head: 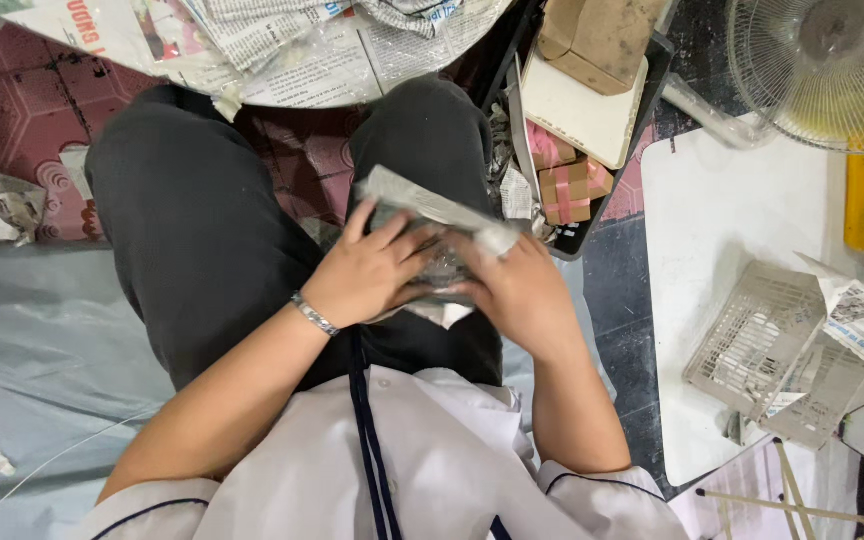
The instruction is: The person sits cross-legged and wraps small glass cups and bowls with newspaper sheets. They fold the paper around each item, tuck the edges, and place the wrapped pieces on a nearby table.
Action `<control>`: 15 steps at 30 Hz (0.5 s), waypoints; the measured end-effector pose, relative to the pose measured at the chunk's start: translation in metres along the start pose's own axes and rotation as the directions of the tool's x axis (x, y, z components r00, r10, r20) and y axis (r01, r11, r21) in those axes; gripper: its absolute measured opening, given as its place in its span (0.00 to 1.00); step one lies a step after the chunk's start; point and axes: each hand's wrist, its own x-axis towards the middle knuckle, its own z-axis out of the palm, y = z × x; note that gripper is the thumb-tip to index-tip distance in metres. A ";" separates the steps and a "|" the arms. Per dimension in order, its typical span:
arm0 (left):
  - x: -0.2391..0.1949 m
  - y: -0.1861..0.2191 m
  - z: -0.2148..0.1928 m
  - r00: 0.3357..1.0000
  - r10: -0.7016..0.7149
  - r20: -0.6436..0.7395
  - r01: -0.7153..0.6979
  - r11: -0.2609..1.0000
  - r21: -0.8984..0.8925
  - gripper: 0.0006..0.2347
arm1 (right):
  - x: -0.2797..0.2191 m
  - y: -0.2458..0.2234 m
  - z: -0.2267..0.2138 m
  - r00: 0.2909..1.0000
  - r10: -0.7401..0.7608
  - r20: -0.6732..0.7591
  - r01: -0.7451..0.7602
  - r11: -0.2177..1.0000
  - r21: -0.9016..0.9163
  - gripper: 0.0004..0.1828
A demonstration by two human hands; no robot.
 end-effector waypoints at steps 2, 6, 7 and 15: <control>0.010 0.005 -0.002 0.982 -0.004 0.189 -0.007 0.998 0.062 0.23 | 0.000 -0.014 -0.004 0.999 -0.001 0.051 0.001 1.000 0.004 0.30; 0.021 0.012 -0.006 0.990 0.017 0.138 -0.013 0.999 -0.034 0.43 | -0.007 -0.033 -0.004 0.987 -0.152 0.046 0.155 0.987 -0.045 0.33; 0.022 0.014 -0.007 0.985 0.019 0.170 -0.030 0.998 0.063 0.42 | -0.010 -0.033 0.000 0.984 -0.175 0.044 0.175 0.984 -0.003 0.33; 0.011 0.004 -0.019 0.926 -0.041 0.375 0.099 0.986 -0.137 0.54 | -0.030 -0.006 0.042 0.992 -0.113 -0.053 0.121 0.977 0.175 0.26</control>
